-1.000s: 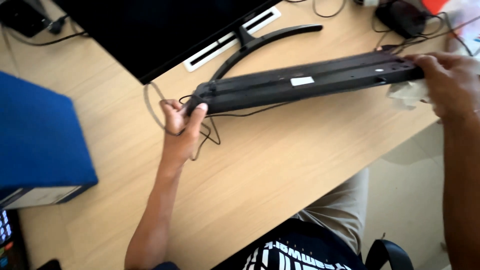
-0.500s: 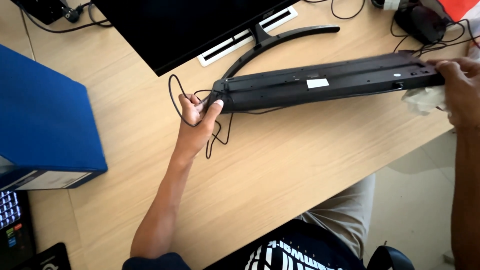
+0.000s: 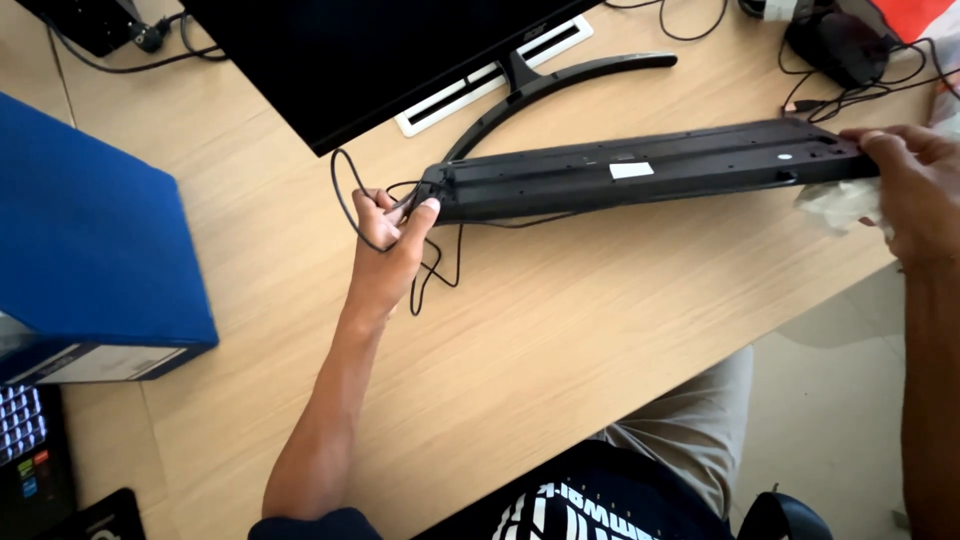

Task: Cleaning a computer monitor and keyboard using a wipe.

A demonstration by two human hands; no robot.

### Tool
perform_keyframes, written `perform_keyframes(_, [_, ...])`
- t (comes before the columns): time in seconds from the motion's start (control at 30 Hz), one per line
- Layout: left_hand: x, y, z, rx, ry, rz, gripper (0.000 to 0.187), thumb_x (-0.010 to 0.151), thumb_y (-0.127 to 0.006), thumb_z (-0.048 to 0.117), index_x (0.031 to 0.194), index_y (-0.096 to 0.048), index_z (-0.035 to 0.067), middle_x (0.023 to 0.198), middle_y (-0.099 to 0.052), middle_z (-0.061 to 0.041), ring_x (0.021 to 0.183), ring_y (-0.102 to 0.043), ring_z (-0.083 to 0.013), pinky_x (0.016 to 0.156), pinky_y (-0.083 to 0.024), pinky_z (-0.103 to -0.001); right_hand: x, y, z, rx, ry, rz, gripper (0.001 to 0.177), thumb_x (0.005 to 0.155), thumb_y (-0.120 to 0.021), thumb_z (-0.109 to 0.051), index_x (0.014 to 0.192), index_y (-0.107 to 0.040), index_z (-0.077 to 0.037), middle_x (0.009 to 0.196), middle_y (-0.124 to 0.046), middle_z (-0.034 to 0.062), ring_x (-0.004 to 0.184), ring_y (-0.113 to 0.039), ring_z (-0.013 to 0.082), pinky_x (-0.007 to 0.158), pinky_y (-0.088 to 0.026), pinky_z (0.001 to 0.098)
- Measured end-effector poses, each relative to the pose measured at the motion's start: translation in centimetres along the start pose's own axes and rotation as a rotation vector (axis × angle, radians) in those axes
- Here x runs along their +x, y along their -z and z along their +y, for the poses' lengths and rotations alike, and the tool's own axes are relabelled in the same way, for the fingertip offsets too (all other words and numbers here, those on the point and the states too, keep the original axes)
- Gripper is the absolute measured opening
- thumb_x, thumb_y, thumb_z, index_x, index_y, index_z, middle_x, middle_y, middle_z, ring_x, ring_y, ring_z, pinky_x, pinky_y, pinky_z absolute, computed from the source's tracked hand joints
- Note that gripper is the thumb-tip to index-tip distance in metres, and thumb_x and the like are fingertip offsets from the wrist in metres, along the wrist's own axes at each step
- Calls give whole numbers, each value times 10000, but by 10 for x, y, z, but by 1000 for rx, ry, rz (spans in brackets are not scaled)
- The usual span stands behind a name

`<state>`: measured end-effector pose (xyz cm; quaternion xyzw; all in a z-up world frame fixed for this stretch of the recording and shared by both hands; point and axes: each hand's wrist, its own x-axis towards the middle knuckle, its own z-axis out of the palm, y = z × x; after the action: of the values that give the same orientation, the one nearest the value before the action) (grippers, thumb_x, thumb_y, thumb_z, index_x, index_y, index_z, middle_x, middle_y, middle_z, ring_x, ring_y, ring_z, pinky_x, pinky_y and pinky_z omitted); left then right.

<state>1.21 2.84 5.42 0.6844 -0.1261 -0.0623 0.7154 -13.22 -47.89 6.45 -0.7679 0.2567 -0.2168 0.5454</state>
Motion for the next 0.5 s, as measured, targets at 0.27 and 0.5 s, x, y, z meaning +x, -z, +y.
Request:
perform_keyframes(0.27, [2,1,-10,-1,-31,4,450,979,-679,36,1051,-243,120,908,-467,-21,721,-387,-26,560,-321,-216,-3,3,8,53,-26,-41,206,1125,-617,-178,1222,-732,-37,990,-719,38,668,-640,65,504,-504,211])
perform_keyframes(0.5, [-2,0,-1,5,-49,9,448,973,-665,22,1052,-235,122,958,-520,-37,714,-388,-19,560,-324,-200,-8,-2,2,54,-50,-46,201,1125,-608,-173,1208,-728,-34,948,-711,21,601,-584,45,472,-474,205])
